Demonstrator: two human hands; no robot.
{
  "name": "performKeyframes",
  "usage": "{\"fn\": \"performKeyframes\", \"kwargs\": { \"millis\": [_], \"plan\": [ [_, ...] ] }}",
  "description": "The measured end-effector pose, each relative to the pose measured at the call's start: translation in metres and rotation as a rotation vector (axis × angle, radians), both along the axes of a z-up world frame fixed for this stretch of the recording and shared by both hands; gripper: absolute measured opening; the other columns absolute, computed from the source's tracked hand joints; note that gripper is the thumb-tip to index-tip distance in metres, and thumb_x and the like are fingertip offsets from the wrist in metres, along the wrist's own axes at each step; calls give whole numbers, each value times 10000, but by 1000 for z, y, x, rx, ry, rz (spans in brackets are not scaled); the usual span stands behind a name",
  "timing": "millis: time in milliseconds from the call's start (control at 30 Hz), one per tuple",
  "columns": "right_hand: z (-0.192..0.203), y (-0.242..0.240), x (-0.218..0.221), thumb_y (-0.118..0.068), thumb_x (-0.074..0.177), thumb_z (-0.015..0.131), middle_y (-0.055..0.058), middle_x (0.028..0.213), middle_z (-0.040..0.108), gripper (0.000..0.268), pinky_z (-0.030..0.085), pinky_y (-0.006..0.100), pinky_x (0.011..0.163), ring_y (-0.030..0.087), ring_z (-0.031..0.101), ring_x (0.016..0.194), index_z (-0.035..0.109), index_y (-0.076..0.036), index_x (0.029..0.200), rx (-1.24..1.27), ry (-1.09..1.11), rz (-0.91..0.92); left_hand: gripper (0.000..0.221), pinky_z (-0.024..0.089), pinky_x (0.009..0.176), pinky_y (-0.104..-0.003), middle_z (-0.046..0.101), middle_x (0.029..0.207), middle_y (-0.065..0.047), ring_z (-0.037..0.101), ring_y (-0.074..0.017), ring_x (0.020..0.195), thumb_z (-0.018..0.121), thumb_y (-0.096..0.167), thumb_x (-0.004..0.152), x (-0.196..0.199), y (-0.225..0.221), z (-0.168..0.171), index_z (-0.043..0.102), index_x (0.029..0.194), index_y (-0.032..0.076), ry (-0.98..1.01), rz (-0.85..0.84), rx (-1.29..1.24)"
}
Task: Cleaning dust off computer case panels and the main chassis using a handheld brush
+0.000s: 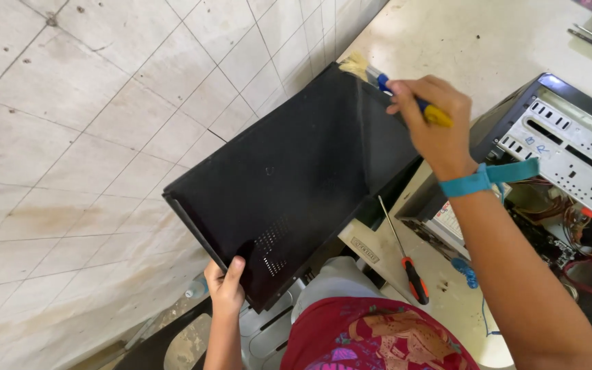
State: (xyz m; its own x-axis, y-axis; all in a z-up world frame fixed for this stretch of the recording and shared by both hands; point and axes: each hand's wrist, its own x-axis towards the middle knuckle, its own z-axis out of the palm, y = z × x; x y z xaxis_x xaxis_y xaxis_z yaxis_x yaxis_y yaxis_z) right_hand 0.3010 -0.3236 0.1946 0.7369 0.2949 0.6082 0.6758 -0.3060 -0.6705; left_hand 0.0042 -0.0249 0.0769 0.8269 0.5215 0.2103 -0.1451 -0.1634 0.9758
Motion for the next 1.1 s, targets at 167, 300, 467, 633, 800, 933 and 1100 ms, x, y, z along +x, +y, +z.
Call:
{"fn": "performKeyframes", "kwargs": {
  "millis": [167,300,467,633,800,933,1100],
  "plan": [
    [-49,13,-16,16,1027,673,189,1018,681,200,599,375,771,256,660,863,700,35,1225,-183,-71,5,472,265,623,-271,303,659,90,300,-66,634,655,348,966,5,-12,9,321,679,176,-46,0,36],
    [-73,24,-48,2,1032,627,226,997,676,197,580,353,704,279,650,822,691,101,1191,-173,-39,14,344,368,675,-268,433,732,101,419,-55,722,664,358,990,0,-12,-2,524,767,136,-51,11,-17],
    [-113,20,-91,-130,1050,575,133,824,644,229,497,397,672,255,601,737,715,41,989,-214,257,26,306,493,793,-278,656,925,59,606,-92,911,709,384,971,-4,-7,-2,689,965,78,-44,142,-32],
    [-73,41,-57,-285,1064,573,55,773,706,338,501,331,625,174,625,647,743,-74,861,-168,641,-65,337,382,768,-294,493,910,56,454,-88,886,732,363,913,-7,14,-11,527,911,96,29,165,43],
    [1,50,-8,-213,1112,577,58,765,661,392,510,363,763,193,641,753,684,-82,759,23,151,-158,506,238,598,-270,251,702,81,258,-78,659,683,412,919,12,7,25,300,696,170,23,-2,259],
    [3,47,-13,-138,1121,559,156,893,728,255,596,367,787,262,732,847,727,53,1104,130,-18,-81,398,364,739,-275,473,878,85,421,-63,861,678,478,965,8,3,-2,535,880,117,-13,173,42],
    [-64,35,-63,-95,1089,586,155,913,735,198,609,361,784,250,724,849,720,38,1150,17,-10,-145,622,513,985,-328,672,1208,-26,601,-150,1159,679,564,943,24,-16,8,663,1248,22,-57,283,-200]
  ]
}}
